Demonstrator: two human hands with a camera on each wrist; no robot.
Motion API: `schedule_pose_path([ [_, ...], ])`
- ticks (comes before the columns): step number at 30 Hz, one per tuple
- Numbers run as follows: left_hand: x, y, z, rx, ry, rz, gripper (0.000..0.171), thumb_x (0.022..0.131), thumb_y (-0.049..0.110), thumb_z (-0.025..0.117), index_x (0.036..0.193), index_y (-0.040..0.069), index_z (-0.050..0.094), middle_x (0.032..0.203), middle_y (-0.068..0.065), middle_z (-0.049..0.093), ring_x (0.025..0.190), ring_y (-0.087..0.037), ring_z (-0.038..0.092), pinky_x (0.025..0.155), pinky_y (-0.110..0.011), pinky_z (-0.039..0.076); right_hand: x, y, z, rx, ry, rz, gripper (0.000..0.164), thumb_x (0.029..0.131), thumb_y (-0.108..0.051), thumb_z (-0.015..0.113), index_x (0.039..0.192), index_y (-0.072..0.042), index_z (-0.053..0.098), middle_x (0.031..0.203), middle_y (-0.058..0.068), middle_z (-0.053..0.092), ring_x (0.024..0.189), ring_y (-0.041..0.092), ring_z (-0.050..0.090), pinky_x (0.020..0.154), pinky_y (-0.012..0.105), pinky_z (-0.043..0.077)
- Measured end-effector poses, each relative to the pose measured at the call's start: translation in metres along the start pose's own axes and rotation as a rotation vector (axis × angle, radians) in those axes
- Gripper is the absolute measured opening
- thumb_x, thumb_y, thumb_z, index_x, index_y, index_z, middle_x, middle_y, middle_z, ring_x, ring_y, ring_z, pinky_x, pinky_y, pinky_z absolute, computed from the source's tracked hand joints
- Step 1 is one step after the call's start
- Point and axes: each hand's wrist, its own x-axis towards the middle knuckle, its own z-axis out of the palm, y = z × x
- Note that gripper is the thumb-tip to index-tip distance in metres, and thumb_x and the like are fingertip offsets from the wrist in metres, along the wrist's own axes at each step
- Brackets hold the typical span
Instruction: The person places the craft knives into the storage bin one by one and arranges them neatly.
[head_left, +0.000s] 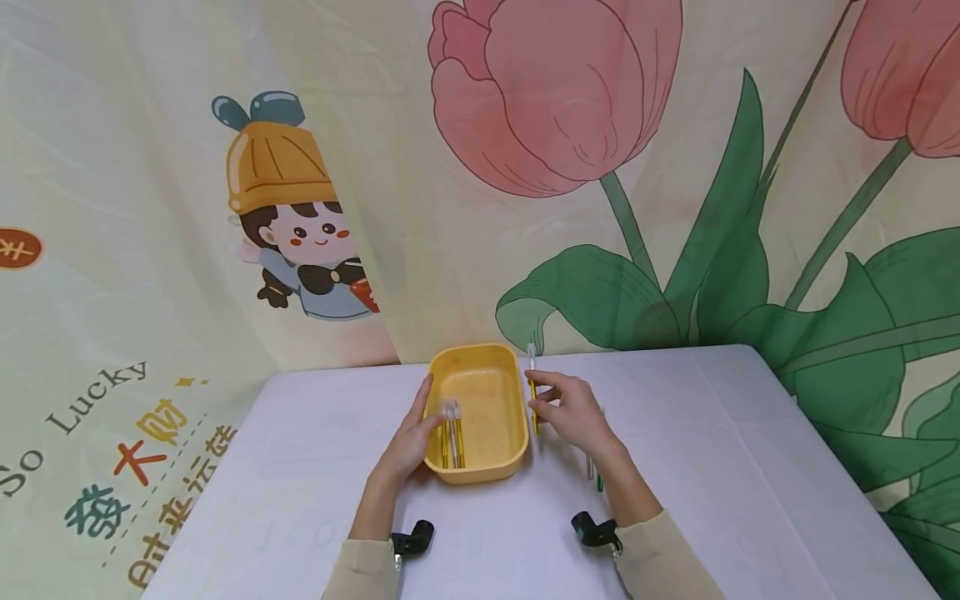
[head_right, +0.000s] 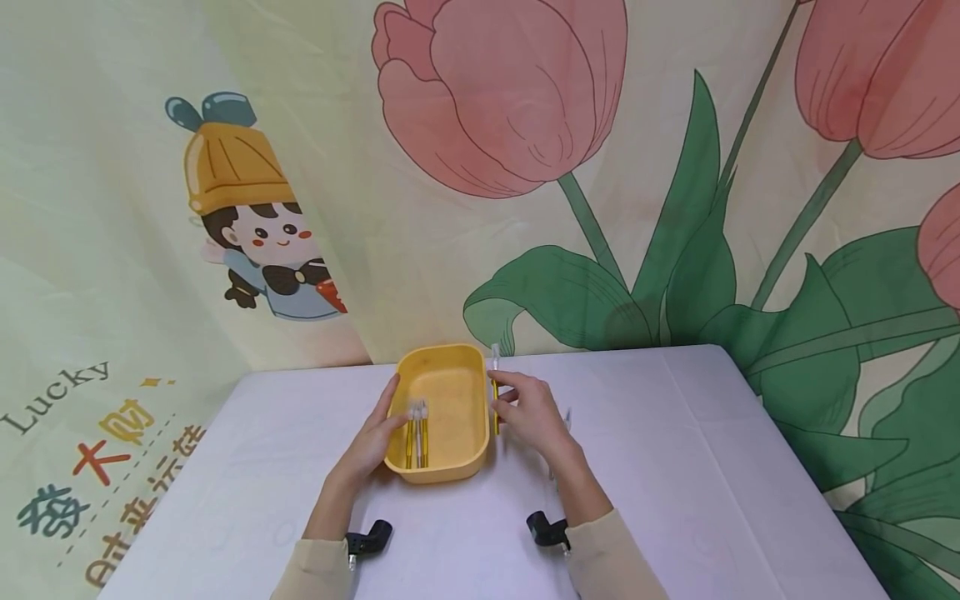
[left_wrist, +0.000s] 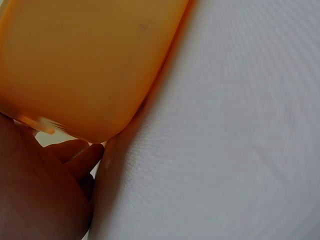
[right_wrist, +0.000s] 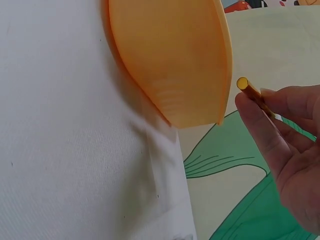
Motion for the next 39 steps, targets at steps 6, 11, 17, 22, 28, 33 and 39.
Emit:
schedule_pose_path([
  [6, -0.001, -0.001, 0.0, 0.005, 0.004, 0.0, 0.072, 0.107, 0.021, 0.045, 0.166, 0.044, 0.009, 0.176, 0.01, 0.005, 0.164, -0.024, -0.003, 0.13, -0.056, -0.003, -0.001, -0.006, 0.004, 0.009, 0.0, 0.009, 0.052, 0.091, 0.001, 0.075, 0.141, -0.009, 0.065, 0.133, 0.013, 0.069, 0.091, 0.018, 0.074, 0.072, 0.038, 0.065],
  [11, 0.0, -0.002, 0.0, 0.005, -0.001, 0.003, 0.073, 0.108, 0.021, 0.044, 0.167, 0.042, 0.008, 0.176, 0.009, 0.004, 0.164, -0.024, -0.003, 0.13, -0.056, -0.003, 0.0, -0.007, 0.008, 0.068, -0.018, 0.024, 0.054, 0.09, 0.006, 0.074, 0.141, -0.007, 0.065, 0.134, 0.018, 0.067, 0.089, 0.022, 0.075, 0.072, 0.043, 0.065],
  [17, 0.0, -0.002, 0.001, 0.002, -0.002, 0.021, 0.072, 0.108, 0.021, 0.043, 0.167, 0.042, 0.008, 0.176, 0.01, 0.005, 0.164, -0.023, -0.002, 0.13, -0.056, -0.002, -0.001, -0.009, 0.013, 0.072, -0.026, 0.055, 0.056, 0.089, 0.005, 0.076, 0.142, -0.01, 0.065, 0.134, 0.016, 0.066, 0.085, 0.019, 0.074, 0.071, 0.038, 0.065],
  [22, 0.0, -0.002, 0.002, 0.001, -0.002, 0.026, 0.072, 0.108, 0.02, 0.043, 0.167, 0.042, 0.009, 0.176, 0.01, 0.005, 0.164, -0.023, -0.001, 0.13, -0.056, 0.0, -0.001, -0.01, 0.015, 0.063, -0.037, 0.037, 0.055, 0.09, 0.004, 0.076, 0.143, -0.007, 0.063, 0.138, 0.018, 0.065, 0.084, 0.017, 0.074, 0.067, 0.029, 0.064],
  [28, 0.001, -0.002, 0.001, -0.005, -0.003, 0.027, 0.072, 0.108, 0.019, 0.042, 0.167, 0.04, 0.007, 0.176, 0.009, 0.004, 0.164, -0.023, -0.002, 0.13, -0.056, -0.002, 0.0, -0.012, 0.018, 0.04, -0.049, 0.029, 0.056, 0.09, 0.001, 0.076, 0.144, -0.008, 0.062, 0.14, 0.016, 0.064, 0.083, 0.016, 0.073, 0.067, 0.029, 0.063],
  [33, 0.0, -0.002, 0.0, 0.0, -0.006, 0.029, 0.071, 0.108, 0.02, 0.041, 0.167, 0.041, 0.007, 0.176, 0.011, 0.003, 0.164, -0.022, -0.003, 0.13, -0.056, -0.002, 0.001, -0.012, 0.02, 0.042, -0.063, 0.028, 0.056, 0.091, 0.001, 0.075, 0.144, -0.009, 0.062, 0.142, 0.019, 0.062, 0.083, 0.016, 0.073, 0.067, 0.028, 0.063],
  [39, 0.0, -0.003, 0.0, 0.005, 0.006, 0.024, 0.071, 0.108, 0.021, 0.042, 0.166, 0.044, 0.009, 0.176, 0.011, 0.006, 0.164, -0.022, -0.001, 0.13, -0.056, 0.0, 0.003, -0.012, 0.023, 0.052, -0.09, 0.006, 0.055, 0.091, 0.001, 0.075, 0.144, -0.009, 0.063, 0.141, 0.017, 0.064, 0.086, 0.018, 0.074, 0.068, 0.035, 0.064],
])
